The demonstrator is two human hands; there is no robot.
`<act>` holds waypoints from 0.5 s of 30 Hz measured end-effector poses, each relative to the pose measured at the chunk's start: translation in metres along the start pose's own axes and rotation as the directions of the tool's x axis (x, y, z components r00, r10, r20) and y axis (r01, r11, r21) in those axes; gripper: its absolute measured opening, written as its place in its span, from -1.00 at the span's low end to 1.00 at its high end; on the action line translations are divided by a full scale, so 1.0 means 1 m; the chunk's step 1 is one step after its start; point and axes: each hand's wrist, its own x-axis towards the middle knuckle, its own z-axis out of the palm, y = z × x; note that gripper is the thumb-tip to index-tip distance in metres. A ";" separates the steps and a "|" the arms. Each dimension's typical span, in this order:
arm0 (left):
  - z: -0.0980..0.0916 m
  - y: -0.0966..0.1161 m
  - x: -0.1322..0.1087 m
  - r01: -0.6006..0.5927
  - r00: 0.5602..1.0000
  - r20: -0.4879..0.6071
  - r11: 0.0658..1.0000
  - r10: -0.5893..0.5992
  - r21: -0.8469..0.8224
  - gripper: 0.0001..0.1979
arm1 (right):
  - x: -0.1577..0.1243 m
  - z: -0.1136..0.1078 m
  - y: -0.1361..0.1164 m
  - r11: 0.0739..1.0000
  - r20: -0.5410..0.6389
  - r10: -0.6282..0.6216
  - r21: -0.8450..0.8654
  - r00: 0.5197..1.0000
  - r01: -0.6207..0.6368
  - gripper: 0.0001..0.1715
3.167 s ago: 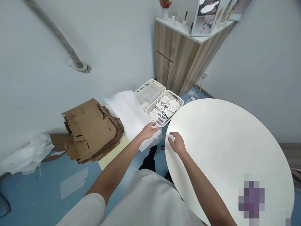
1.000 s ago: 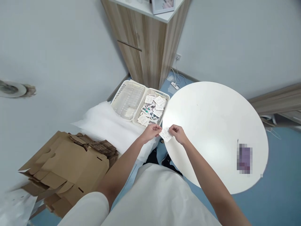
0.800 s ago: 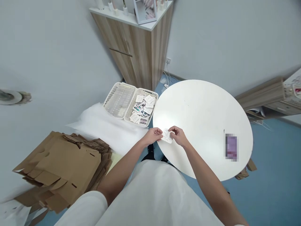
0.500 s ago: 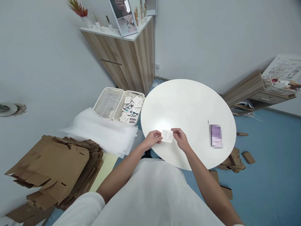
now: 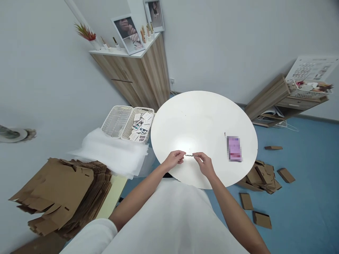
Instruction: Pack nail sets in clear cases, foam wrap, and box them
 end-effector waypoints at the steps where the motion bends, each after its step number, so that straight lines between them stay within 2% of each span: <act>1: 0.001 -0.001 0.001 -0.036 0.999 -0.014 0.997 0.037 0.066 -0.70 | 0.001 -0.002 0.000 0.999 -0.011 0.029 0.020 1.000 -0.029 -0.71; 4: 0.004 -0.004 0.005 -0.136 0.988 -0.046 0.963 0.150 0.231 -0.75 | 0.005 -0.006 -0.002 0.995 -0.023 0.081 0.053 0.996 -0.080 -0.66; 6: 0.005 -0.007 0.006 -0.170 0.981 -0.046 0.948 0.189 0.271 -0.80 | 0.005 -0.007 -0.002 0.992 -0.017 0.106 0.067 0.994 -0.105 -0.64; 11: 0.008 -0.013 0.005 -0.146 0.989 -0.006 0.969 0.150 0.200 -0.81 | 0.004 -0.003 0.001 0.972 0.017 0.156 0.172 0.988 -0.157 -0.60; 15: 0.008 -0.012 0.003 -0.103 0.994 -0.026 0.983 0.108 0.154 -0.79 | 0.002 -0.002 0.004 0.957 0.051 0.169 0.229 0.984 -0.177 -0.47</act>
